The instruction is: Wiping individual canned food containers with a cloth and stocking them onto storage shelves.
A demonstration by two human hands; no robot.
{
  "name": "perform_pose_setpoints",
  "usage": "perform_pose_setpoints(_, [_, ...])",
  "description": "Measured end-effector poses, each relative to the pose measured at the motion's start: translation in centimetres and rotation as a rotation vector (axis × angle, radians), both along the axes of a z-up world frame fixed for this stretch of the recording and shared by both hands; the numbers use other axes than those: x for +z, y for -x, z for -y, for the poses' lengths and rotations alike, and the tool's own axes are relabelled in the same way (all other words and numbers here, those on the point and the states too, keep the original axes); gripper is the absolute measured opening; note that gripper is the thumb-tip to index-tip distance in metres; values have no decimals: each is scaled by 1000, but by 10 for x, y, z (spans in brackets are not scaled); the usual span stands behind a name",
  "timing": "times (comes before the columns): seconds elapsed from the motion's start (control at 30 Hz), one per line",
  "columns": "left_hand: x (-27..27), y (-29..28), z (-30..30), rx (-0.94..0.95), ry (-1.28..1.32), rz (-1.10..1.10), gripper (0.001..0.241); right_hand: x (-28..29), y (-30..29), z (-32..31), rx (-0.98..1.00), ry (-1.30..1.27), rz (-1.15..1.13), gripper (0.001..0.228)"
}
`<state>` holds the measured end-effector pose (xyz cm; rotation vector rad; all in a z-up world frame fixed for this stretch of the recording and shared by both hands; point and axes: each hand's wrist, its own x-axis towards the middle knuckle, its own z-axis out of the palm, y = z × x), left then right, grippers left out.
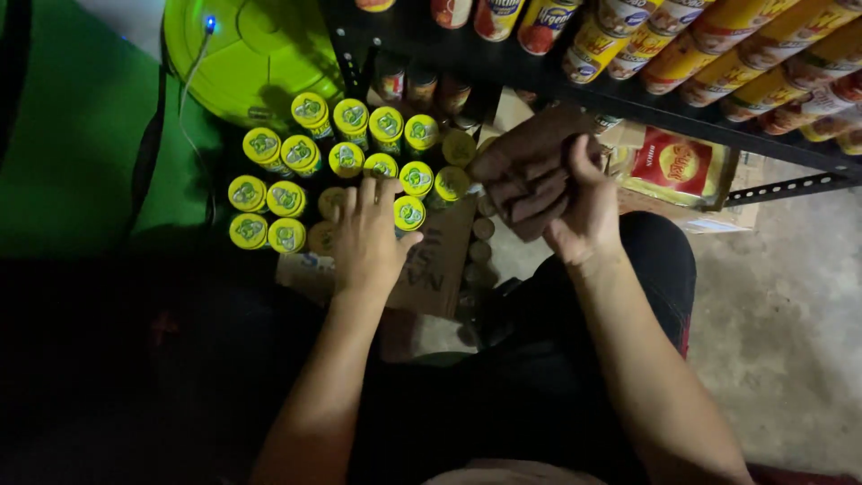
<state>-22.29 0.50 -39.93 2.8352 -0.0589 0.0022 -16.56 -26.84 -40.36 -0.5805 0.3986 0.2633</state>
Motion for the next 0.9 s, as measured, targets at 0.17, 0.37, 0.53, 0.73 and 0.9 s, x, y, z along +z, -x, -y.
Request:
perform_pose_setpoints(0.17, [14,-2,6,-11,-32,-47,75,-7,12,-11,85,225,-126,43])
perform_pose_setpoints(0.37, [-6,-3,-1,-42,73,82,77,40,32,-40,144,89,-162,18])
perform_pose_setpoints(0.53, [15,-1,-6,23,577,97,61,31,35,-40,127,101,-169,29])
perform_pose_setpoints(0.73, [37,-2,7,2,1528,55,70,15,36,-44,189,441,20,50])
perform_pose_setpoints(0.9, [-5,-4,50,525,2070,-228,65,7,46,-94,56,665,265,56])
